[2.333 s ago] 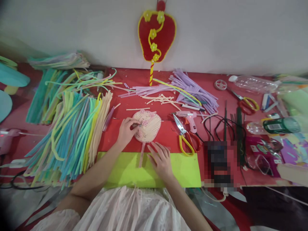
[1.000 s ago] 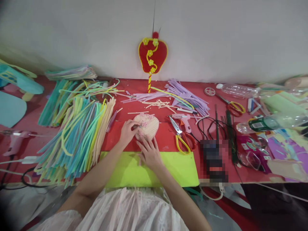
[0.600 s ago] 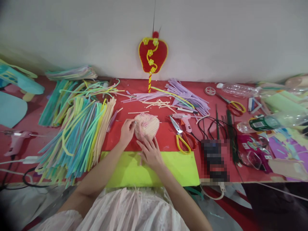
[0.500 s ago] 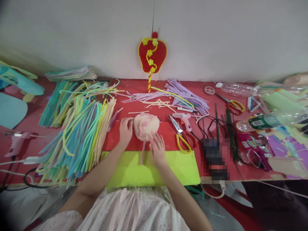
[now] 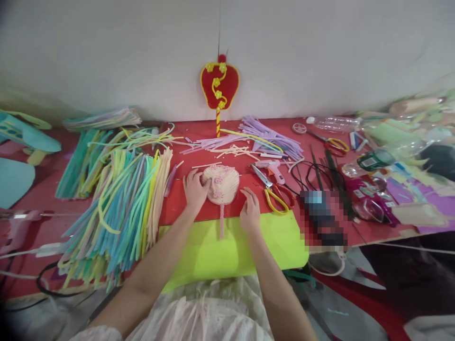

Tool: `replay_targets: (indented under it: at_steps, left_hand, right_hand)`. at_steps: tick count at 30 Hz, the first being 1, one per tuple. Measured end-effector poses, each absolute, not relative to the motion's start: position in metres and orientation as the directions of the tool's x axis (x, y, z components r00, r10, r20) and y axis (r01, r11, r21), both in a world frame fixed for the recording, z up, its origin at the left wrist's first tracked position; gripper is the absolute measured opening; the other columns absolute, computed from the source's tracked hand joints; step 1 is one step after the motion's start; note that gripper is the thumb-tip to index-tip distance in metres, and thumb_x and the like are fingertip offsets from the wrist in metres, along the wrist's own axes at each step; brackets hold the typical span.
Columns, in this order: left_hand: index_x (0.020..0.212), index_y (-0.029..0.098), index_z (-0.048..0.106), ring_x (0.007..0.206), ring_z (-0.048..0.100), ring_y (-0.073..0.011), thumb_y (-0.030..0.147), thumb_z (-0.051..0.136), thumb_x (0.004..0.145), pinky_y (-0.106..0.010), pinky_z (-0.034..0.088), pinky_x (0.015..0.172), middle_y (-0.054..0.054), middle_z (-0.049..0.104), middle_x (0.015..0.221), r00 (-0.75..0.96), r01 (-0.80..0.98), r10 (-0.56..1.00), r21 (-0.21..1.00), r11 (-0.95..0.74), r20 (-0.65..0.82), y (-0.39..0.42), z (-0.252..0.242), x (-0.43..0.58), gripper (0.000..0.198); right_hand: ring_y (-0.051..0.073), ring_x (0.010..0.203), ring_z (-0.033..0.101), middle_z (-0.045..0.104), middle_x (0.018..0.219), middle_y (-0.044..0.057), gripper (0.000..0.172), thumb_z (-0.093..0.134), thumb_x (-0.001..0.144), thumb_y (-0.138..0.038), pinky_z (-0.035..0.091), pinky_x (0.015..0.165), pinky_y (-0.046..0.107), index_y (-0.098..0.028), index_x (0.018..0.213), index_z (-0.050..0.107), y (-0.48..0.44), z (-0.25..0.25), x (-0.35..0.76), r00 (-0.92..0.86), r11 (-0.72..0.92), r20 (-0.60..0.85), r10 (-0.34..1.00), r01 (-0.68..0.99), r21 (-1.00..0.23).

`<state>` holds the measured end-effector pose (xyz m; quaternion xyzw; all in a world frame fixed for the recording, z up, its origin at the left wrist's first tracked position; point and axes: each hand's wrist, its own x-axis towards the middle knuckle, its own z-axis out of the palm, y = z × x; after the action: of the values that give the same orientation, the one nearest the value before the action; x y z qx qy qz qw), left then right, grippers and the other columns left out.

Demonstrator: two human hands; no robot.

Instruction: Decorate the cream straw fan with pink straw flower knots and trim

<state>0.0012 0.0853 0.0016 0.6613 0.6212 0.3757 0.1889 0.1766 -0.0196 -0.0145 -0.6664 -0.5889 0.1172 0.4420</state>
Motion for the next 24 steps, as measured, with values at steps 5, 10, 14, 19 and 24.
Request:
replay_targets:
  at_steps: [5,10,14,19,24]
  left_hand:
    - [0.096,0.020,0.055,0.115,0.051,-0.0225,0.020,0.066,0.071,-0.042,0.035,0.103,-0.009,0.060,0.115,-0.080,0.378,0.962,0.901,-0.213,0.261,0.089,0.009,0.004,0.026]
    - [0.098,0.017,0.053,0.086,0.063,-0.0167,0.019,0.062,0.074,-0.030,0.049,0.081,-0.006,0.065,0.093,-0.079,0.090,0.995,0.994,-0.057,0.064,0.089,0.007,0.012,0.025]
    - [0.094,0.017,0.052,0.082,0.064,-0.0161,0.020,0.063,0.074,-0.029,0.049,0.078,-0.005,0.066,0.089,-0.093,0.083,0.995,0.996,-0.016,0.024,0.093,0.003,0.012,0.023]
    - [0.093,0.017,0.052,0.083,0.064,-0.0160,0.020,0.064,0.074,-0.028,0.049,0.077,-0.007,0.066,0.091,-0.101,0.090,0.995,0.996,0.003,0.007,0.095,0.000,0.011,0.023]
    - [0.093,0.016,0.052,0.083,0.064,-0.0165,0.022,0.064,0.074,-0.029,0.050,0.076,-0.007,0.066,0.091,-0.094,0.086,0.996,0.996,0.010,-0.002,0.097,-0.003,0.010,0.023]
  right_hand:
    - [0.020,0.118,0.048,0.056,0.122,0.010,0.042,0.030,0.085,-0.014,0.037,0.103,0.047,-0.021,0.119,0.053,-0.018,-0.017,0.176,0.303,0.064,0.371,0.878,0.692,-0.719]
    - [0.021,0.116,0.050,0.057,0.120,0.010,0.039,0.030,0.087,-0.017,0.039,0.102,0.047,-0.022,0.117,0.054,-0.018,-0.016,0.175,0.313,0.059,0.380,0.871,0.700,-0.712]
    - [0.021,0.115,0.051,0.059,0.118,0.010,0.038,0.030,0.087,-0.018,0.040,0.101,0.047,-0.021,0.116,0.055,-0.017,-0.018,0.176,0.324,0.055,0.387,0.863,0.702,-0.710]
    - [0.021,0.114,0.052,0.060,0.117,0.010,0.037,0.031,0.087,-0.018,0.040,0.101,0.047,-0.020,0.114,0.056,-0.017,-0.018,0.176,0.331,0.056,0.381,0.863,0.687,-0.724]
    - [0.020,0.112,0.053,0.060,0.115,0.010,0.035,0.031,0.088,-0.017,0.040,0.100,0.046,-0.020,0.112,0.057,-0.017,-0.012,0.174,0.333,0.055,0.371,0.867,0.676,-0.735]
